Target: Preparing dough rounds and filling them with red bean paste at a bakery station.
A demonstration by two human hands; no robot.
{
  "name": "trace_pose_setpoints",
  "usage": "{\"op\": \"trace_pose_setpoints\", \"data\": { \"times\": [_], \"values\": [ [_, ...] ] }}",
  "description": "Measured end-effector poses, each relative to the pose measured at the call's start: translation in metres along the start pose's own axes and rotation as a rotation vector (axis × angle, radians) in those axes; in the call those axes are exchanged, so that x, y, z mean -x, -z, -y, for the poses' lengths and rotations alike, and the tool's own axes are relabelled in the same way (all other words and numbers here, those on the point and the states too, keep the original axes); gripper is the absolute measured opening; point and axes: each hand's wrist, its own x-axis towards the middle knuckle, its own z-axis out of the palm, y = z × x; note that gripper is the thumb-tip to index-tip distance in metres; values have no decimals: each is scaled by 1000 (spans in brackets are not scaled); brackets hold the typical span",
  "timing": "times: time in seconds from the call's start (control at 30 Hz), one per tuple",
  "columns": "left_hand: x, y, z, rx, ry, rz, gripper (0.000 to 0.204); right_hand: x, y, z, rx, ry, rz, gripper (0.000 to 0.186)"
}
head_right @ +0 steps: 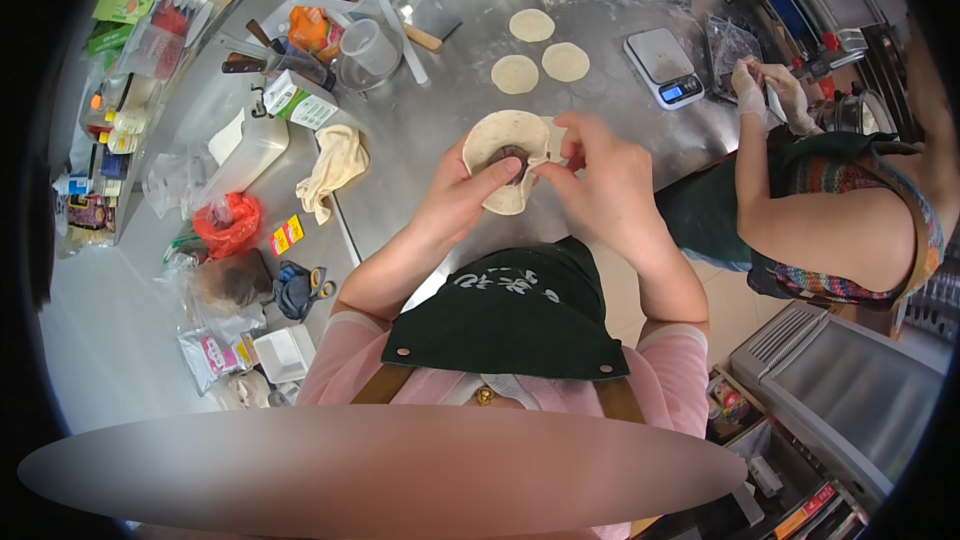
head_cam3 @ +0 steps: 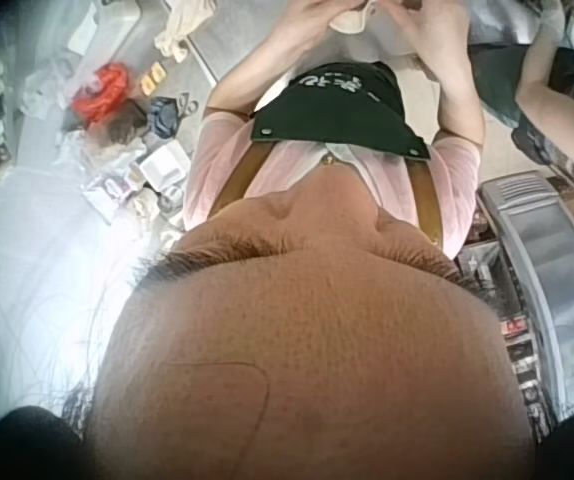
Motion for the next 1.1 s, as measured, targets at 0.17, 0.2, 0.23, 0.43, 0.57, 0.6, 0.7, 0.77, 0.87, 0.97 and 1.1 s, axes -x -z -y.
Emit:
{"op": "trace_pose_setpoints", "data": {
  "times": [0.17, 0.2, 0.23, 0.43, 0.57, 0.6, 0.7, 0.77, 0.87, 0.97, 1.1],
  "values": [
    [1, 1, 0, -54, -56, 20, 35, -3, 4, -3, -47, -44, 9, 37],
    [1, 1, 0, -77, -67, 29, 35, -4, 4, -4, -78, -38, 49, 34],
    [0, 1, 0, -77, -67, 29, 35, -5, 5, -5, -109, -32, 89, 31],
    [-3, 4, -1, -105, -45, 64, 38, -5, 6, -4, -59, 39, 106, 24],
    [-5, 8, -1, -108, -7, 60, 39, -4, 4, -5, -53, 116, 70, 21],
    [-6, 9, -1, -120, 15, 60, 39, -5, 4, -5, -40, 135, 68, 20],
    [-6, 8, -2, -115, 26, 41, 39, -4, 3, -4, -5, 168, 67, 19],
    [-7, 11, -1, -116, 44, 47, 38, -5, 3, -3, 16, 182, 68, 18],
    [-9, 16, 2, -86, 86, 63, 39, -5, 4, 0, 36, 193, 67, 18],
    [-11, 20, -1, 92, 150, 96, 39, -4, 0, -3, 40, 196, 38, 16],
    [-10, 17, -9, 421, 216, 81, 35, -4, -6, -9, -38, 139, -38, 15]
  ]
}}
